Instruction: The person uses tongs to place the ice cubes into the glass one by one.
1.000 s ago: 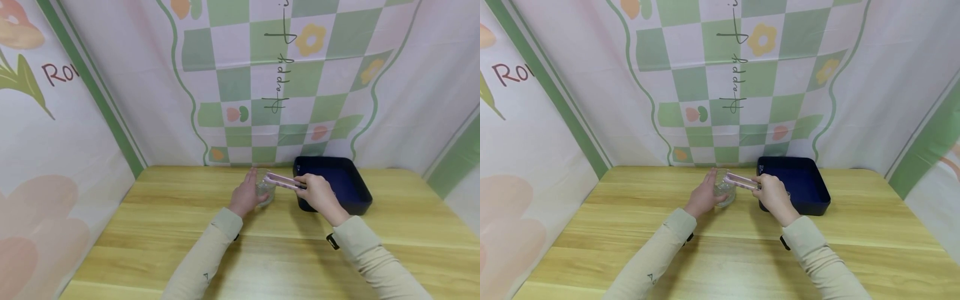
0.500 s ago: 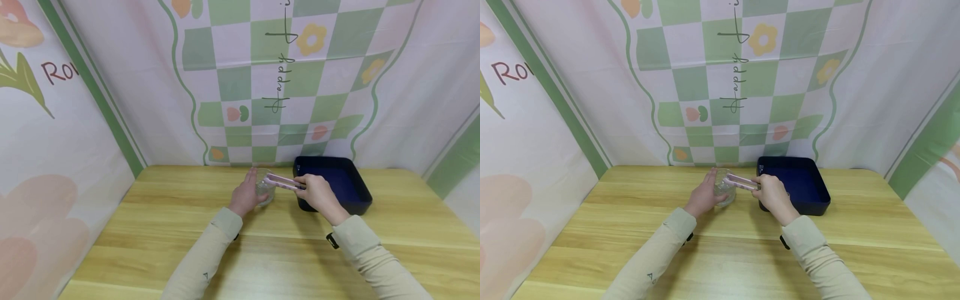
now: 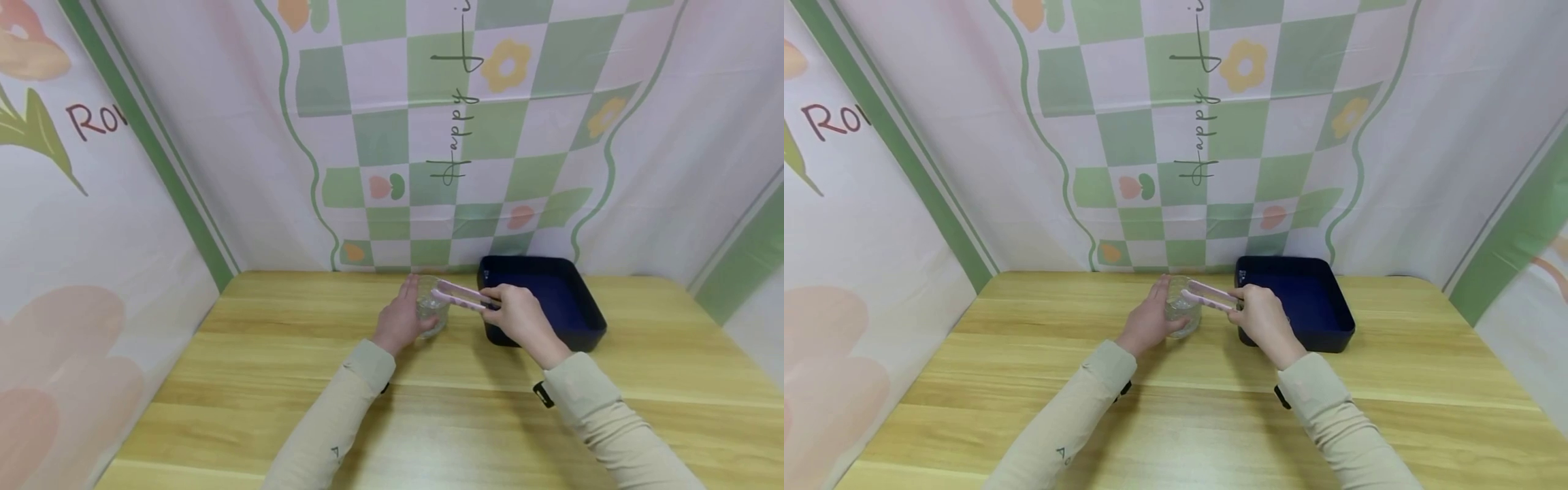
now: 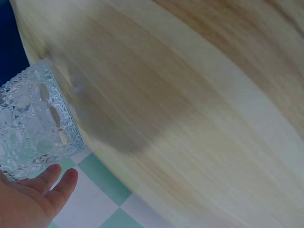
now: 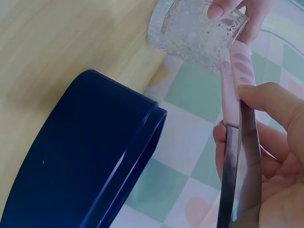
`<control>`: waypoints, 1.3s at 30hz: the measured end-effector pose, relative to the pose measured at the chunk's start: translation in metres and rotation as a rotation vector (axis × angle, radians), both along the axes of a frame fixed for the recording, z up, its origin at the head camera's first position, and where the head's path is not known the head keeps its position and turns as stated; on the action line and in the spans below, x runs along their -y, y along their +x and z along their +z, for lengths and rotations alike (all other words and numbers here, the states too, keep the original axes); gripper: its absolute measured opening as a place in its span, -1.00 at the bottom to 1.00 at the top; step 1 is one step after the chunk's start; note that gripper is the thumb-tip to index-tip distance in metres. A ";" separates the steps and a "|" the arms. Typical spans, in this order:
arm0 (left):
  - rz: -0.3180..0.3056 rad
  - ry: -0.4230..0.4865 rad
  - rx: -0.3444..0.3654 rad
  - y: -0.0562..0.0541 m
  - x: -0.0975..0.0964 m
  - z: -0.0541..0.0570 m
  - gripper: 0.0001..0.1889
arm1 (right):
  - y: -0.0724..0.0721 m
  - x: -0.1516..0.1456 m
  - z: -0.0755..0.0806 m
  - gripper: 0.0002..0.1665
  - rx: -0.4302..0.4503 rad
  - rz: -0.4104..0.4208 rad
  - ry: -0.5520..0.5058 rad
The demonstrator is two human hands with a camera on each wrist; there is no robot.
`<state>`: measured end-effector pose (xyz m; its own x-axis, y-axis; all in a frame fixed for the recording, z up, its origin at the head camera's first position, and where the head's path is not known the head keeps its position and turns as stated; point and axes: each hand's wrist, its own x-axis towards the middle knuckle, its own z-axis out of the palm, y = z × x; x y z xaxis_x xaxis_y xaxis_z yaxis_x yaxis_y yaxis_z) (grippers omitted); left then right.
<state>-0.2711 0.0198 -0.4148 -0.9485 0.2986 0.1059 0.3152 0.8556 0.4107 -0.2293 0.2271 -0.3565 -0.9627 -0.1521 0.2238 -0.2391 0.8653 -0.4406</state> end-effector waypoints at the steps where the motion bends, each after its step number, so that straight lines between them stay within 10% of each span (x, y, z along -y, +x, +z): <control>1: 0.002 -0.001 -0.003 0.000 0.000 0.000 0.02 | 0.000 -0.001 0.001 -0.60 -0.019 -0.004 -0.003; 14: 0.010 -0.013 -0.031 -0.001 -0.002 -0.002 0.02 | -0.013 -0.035 0.016 -0.55 -0.191 -0.156 -0.046; 39: 0.010 -0.024 -0.016 0.000 0.000 -0.002 0.01 | -0.034 -0.061 -0.025 -0.68 -0.037 -0.230 0.077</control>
<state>-0.2715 0.0203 -0.4166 -0.9496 0.2920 0.1140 0.3131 0.8683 0.3847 -0.2630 0.2876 -0.3816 -0.9654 0.0526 0.2554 -0.0462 0.9295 -0.3660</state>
